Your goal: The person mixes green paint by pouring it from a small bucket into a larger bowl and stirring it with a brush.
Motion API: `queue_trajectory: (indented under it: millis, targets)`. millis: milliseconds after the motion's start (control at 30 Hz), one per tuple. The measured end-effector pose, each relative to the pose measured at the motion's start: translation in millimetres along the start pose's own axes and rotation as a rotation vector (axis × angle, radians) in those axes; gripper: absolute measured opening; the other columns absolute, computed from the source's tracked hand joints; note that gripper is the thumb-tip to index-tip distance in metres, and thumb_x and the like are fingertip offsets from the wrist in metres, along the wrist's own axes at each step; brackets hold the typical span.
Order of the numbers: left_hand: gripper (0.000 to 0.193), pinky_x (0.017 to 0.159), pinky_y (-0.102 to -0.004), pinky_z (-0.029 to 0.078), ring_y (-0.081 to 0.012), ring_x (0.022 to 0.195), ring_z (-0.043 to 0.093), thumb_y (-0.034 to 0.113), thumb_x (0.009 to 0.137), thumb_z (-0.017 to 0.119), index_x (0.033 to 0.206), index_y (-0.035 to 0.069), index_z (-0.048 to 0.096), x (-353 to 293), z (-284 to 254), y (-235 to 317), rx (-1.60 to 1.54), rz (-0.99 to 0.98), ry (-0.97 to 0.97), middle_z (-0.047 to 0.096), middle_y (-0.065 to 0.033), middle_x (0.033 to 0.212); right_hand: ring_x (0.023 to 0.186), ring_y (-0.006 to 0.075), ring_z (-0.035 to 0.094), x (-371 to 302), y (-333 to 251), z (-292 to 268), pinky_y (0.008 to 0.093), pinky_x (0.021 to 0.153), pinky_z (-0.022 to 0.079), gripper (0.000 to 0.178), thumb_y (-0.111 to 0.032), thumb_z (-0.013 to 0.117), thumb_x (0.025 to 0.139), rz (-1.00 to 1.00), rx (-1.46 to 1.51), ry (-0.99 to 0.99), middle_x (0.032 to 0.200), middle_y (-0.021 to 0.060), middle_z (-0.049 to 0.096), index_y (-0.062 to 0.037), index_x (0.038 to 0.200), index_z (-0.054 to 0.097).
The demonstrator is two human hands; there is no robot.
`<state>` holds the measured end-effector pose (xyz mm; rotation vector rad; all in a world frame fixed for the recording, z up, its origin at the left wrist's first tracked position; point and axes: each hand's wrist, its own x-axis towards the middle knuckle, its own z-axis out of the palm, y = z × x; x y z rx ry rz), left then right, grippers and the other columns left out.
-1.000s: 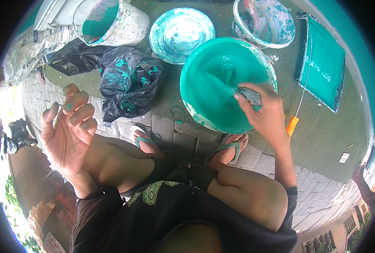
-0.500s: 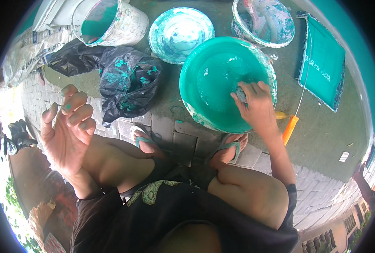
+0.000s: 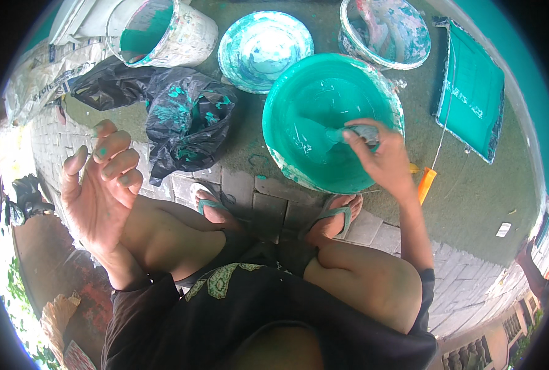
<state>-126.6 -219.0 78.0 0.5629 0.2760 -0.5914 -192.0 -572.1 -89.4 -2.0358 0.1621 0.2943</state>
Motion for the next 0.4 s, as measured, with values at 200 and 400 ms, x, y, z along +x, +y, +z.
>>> queue_trajectory:
  millis: [200,400]
  targets:
    - [0.036,0.078,-0.0342,0.038,-0.0156,0.085,0.041,0.021,0.094,0.053,0.121,0.004,0.037,-2.3,1.4,-0.4,-0.007,0.009,-0.010,0.040,-0.0041,0.096,0.078,0.0101,0.063,0.1,6.0,-22.4,0.0251,0.069,0.048,0.023,-0.019,0.064,0.093,-0.001,0.166,0.052,0.086,0.0068,0.069,0.0000,0.105,0.068]
    - [0.036,0.078,-0.0347,0.038,-0.0157,0.085,0.041,0.021,0.094,0.053,0.121,0.005,0.036,-4.6,2.9,-0.9,-0.015,0.016,0.006,0.039,-0.0040,0.095,0.080,0.0120,0.063,-5.2,-1.3,-33.3,0.0244,0.071,0.047,0.027,-0.024,0.066,0.092,-0.036,0.055,0.184,0.087,0.0084,0.070,-0.0011,0.107,0.068]
